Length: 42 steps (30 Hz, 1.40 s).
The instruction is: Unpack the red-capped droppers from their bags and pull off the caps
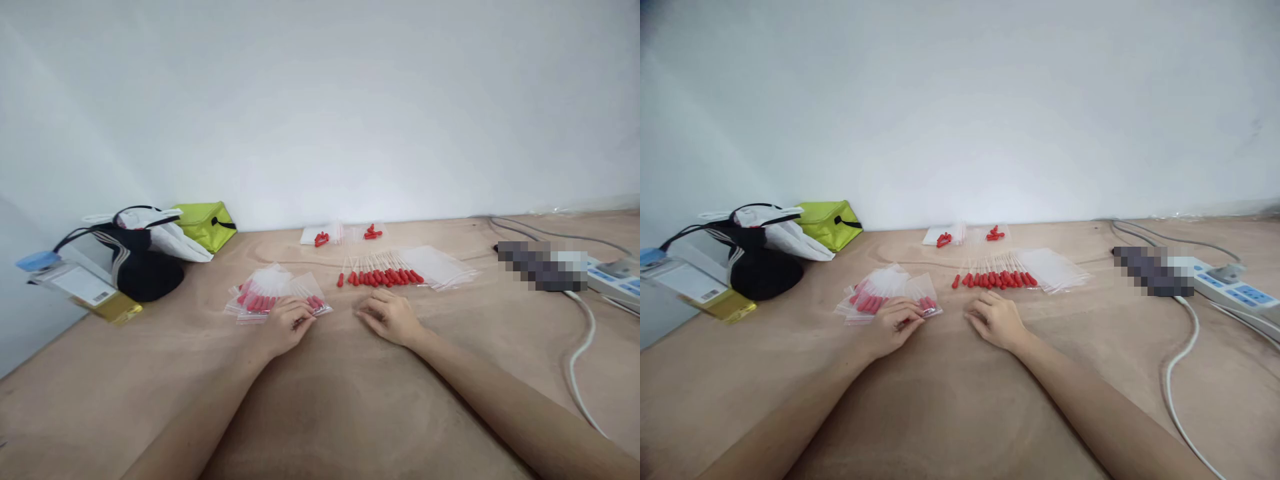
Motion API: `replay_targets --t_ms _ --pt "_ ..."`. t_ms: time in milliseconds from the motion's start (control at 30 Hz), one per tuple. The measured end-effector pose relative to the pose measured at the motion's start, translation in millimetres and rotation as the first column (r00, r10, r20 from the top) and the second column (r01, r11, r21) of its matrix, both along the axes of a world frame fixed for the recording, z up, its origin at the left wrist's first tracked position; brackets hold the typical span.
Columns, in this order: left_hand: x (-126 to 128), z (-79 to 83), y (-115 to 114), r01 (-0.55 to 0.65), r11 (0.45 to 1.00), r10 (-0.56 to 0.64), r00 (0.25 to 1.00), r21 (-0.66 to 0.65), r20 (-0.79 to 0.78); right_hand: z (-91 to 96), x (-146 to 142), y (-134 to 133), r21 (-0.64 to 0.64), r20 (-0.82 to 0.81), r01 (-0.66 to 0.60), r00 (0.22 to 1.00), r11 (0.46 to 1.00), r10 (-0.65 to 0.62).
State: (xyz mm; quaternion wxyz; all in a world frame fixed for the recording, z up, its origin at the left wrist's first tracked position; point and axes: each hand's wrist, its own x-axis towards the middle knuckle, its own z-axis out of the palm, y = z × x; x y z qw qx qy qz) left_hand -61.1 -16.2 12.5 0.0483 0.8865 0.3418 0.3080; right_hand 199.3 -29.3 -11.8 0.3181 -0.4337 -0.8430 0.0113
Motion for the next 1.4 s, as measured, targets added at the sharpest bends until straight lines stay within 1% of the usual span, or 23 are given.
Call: replay_targets --t_ms 67,133,267,367,500,667,833,1033,1200,1300,1400 --pt "18 -6.9 -8 0.048 0.998 -0.050 0.997 0.030 0.065 -2.5 0 -1 0.010 -0.012 -0.089 0.996 0.996 0.089" --pt "35 -10.4 -14 0.032 0.999 -0.033 0.992 0.014 0.118 -5.3 0 0 0.029 -0.018 -0.131 0.991 0.991 0.131" --pt "57 -11.3 -20 -0.024 0.998 0.033 0.983 -0.056 0.181 -9.4 0 3 0.085 0.012 -0.133 0.991 0.987 0.133" --pt "64 -11.8 -21 -0.026 0.996 0.042 0.981 -0.084 0.191 -9.2 -3 7 0.135 0.043 -0.111 0.993 0.985 0.107" --pt "64 -13.0 -22 -0.019 0.995 0.037 0.983 -0.097 0.181 -7.4 -7 10 0.135 0.070 -0.118 0.992 0.984 0.110" --pt "63 -10.9 -25 -0.045 0.991 0.071 0.974 -0.124 0.213 -6.1 -9 10 0.135 0.020 -0.138 0.990 0.981 0.137" --pt "63 -11.1 -22 -0.100 0.970 0.159 0.950 -0.224 0.269 -2.0 -10 7 0.106 0.013 -0.186 0.983 0.977 0.185" --pt "60 -14.5 -20 -0.077 0.951 0.180 0.926 -0.300 0.333 -3.1 -14 10 0.134 -0.019 -0.197 0.979 0.971 0.201" --pt "60 -14.5 -20 -0.094 0.945 0.207 0.913 -0.313 0.351 -4.8 -22 12 0.193 0.014 -0.208 0.978 0.959 0.209" --pt "62 -13.1 -22 -0.131 0.944 0.226 0.927 -0.303 0.300 -5.1 -25 11 0.232 0.044 -0.205 0.979 0.951 0.200" --pt "64 -11.4 -24 -0.169 0.952 0.232 0.941 -0.256 0.244 -5.7 -25 11 0.265 0.051 -0.203 0.979 0.943 0.197"
